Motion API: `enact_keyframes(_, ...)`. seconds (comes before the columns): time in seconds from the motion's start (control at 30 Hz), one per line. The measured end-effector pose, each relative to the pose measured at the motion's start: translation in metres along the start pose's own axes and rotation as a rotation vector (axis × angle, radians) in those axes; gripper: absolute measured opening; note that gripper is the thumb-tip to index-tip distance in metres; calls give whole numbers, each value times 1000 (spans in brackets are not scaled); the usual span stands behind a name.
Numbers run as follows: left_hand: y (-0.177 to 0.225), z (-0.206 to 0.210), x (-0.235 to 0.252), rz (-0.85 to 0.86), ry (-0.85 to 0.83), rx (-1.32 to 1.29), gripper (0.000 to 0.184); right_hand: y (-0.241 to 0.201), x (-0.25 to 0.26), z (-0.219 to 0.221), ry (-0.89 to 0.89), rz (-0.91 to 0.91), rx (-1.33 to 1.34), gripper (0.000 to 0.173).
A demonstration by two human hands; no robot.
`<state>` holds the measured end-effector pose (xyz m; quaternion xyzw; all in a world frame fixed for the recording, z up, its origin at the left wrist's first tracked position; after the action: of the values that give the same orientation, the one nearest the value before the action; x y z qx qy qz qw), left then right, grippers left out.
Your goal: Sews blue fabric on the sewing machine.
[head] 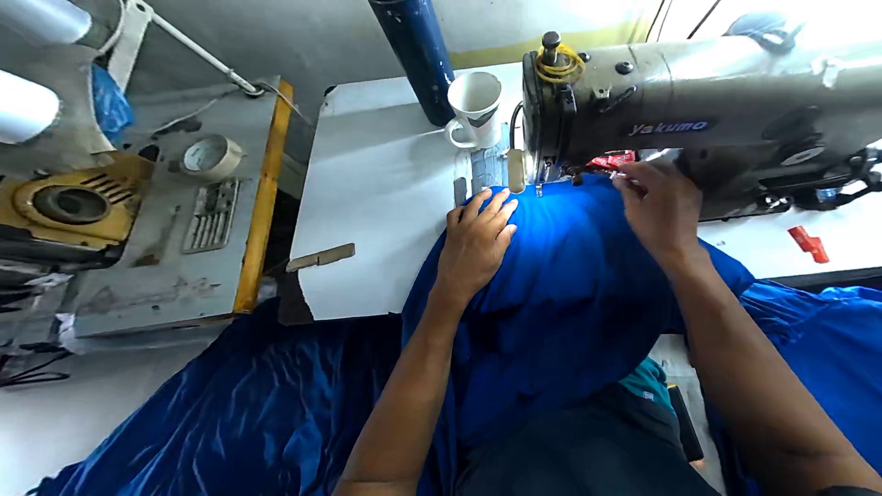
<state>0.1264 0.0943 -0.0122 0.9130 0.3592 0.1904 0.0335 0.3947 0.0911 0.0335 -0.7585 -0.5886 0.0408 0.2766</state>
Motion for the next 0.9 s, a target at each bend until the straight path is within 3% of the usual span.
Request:
enact_keyframes(0.13,-4,-1,1,-27,25,-24,45,32,34,2,-76,214,-158,34)
enact_keyframes(0.37,-1,-5,-5,-19,59,-38,41,30,36,10,-119,181,-165,26)
enact_keyframes(0.43,-1,-12,-7,9,133,-85,35,31,22,-5,-97,184,-61,27)
enact_keyframes(0.53,7,-35,-14,27,373,-207,24,26,-14,-34,39,110,79,26)
enact_keyframes(0.63,29,-48,-12,-162,520,-522,16,2,-48,-47,222,-89,238,16)
enact_keyframes(0.77,74,-1,14,-432,310,-1330,39,-30,-87,-38,314,-385,362,18)
enact_keyframes(0.83,82,10,22,-472,349,-1549,30,-39,-95,-29,307,-448,369,19)
enact_keyframes(0.9,80,6,22,-452,405,-1555,14,-42,-98,-25,302,-455,377,19)
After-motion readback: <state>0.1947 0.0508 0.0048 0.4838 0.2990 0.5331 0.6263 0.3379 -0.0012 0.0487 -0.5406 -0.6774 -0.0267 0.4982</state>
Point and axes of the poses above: each hand's wrist, its own x-axis towards the middle knuckle, its own z-axis out of the palm, y = z × x, the point moved 9 cm from there along x, towards the middle knuckle, and after that the axes turned 15 degrees about z, right-handed, at the moved point
